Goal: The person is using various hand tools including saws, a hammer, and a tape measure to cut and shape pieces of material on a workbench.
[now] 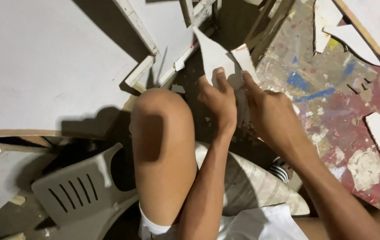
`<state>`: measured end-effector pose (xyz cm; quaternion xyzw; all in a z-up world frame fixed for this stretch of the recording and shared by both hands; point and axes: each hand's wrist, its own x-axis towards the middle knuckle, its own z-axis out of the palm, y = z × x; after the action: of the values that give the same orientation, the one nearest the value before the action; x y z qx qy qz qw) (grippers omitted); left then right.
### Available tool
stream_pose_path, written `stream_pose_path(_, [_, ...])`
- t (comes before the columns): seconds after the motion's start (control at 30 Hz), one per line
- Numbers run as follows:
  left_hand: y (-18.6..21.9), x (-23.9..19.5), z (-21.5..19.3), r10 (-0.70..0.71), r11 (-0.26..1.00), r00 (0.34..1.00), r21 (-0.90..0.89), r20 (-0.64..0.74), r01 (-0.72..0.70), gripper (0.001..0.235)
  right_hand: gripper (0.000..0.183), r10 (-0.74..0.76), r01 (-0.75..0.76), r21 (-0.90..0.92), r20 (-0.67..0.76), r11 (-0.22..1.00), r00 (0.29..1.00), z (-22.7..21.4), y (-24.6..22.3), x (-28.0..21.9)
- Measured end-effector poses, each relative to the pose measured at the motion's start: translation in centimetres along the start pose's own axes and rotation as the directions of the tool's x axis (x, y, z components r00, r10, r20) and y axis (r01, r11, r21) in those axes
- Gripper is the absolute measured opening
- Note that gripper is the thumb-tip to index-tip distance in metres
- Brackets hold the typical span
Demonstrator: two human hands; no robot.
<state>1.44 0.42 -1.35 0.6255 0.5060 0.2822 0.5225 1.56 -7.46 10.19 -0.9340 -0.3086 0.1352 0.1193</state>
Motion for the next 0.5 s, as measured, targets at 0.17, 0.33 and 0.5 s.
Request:
stream_pose_path(0.17, [0.4,0.7,-0.3,-0.25,0.964,0.967,0.102,0.051,0.244,0.048,0.076,-0.106,0.131,-0.153,0.164,0.98,0.981,0.0,-2.1,-4.1])
stream_pose_path(0.33, [2.3,-0.1,-1.9,-0.333,0.943,0.934,0.067,0.133,0.327,0.04,0.073,-0.18,0.179,0.051,0.026,0.983,0.983,-2.4,-1.1,-7.4])
stream_pose_path(0.5, [1.3,-0.5,-1.0,0.093,0.987,0.991,-0.138,0.096,-0.079,0.033,0.057,0.217,-0.219,0.017,0.078,0.976,0.973,-4.8,0.1,-10.3])
